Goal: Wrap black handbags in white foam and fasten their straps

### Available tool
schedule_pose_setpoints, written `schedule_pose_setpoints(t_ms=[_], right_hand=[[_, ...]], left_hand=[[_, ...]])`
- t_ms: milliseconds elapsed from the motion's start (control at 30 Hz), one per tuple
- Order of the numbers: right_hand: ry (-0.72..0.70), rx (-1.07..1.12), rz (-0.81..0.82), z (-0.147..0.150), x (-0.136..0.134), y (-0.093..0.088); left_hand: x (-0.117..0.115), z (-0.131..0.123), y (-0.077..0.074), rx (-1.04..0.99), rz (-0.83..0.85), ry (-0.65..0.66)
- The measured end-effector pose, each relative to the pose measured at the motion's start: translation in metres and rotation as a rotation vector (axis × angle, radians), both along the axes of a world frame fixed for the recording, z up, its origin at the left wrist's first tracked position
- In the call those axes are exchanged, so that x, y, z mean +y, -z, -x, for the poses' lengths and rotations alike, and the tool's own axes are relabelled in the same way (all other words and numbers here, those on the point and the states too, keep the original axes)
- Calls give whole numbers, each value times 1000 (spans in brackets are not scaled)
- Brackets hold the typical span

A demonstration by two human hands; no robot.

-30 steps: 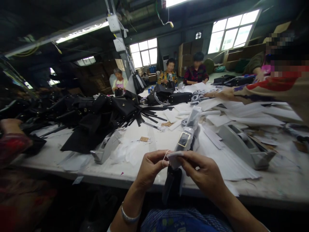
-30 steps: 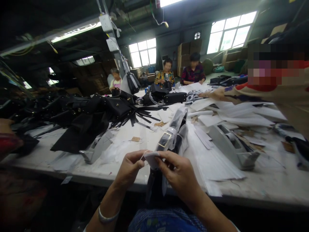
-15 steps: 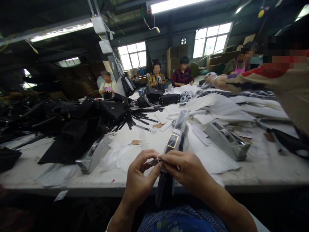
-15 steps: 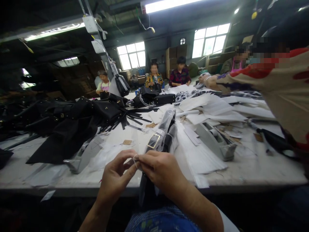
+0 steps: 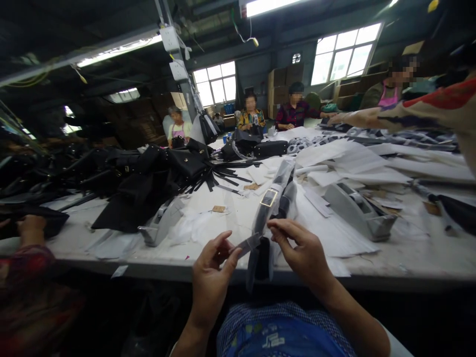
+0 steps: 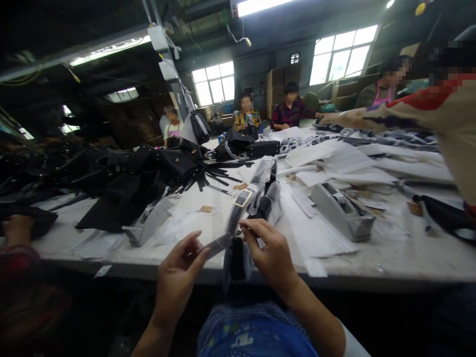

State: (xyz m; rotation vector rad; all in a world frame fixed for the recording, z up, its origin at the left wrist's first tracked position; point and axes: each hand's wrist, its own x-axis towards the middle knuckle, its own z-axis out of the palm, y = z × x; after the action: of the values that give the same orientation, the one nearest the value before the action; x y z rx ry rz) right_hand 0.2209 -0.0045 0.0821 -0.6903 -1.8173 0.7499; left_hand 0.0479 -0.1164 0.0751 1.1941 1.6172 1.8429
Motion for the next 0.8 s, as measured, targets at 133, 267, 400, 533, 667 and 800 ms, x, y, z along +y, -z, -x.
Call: schedule_pose_setpoints(t_ms=[133, 267, 400, 533, 667, 800], right_hand=[[-29, -80, 0, 0, 4, 11], [-96, -160, -103, 5, 11, 17], [-199, -129, -120, 17, 16, 24], [-285, -52, -55, 24, 19, 28], [-338, -19, -5, 17, 22, 28], [-292, 29, 26, -1, 19, 30]], left_hand=[[-19, -6, 27, -91, 92, -16], [-39, -21, 22, 278, -16, -91], [-54, -36, 3, 765, -252, -38], [-36, -38, 19, 961, -212, 319], [-5, -32, 58, 1062, -53, 408], [-5, -29, 74, 842, -71, 430]])
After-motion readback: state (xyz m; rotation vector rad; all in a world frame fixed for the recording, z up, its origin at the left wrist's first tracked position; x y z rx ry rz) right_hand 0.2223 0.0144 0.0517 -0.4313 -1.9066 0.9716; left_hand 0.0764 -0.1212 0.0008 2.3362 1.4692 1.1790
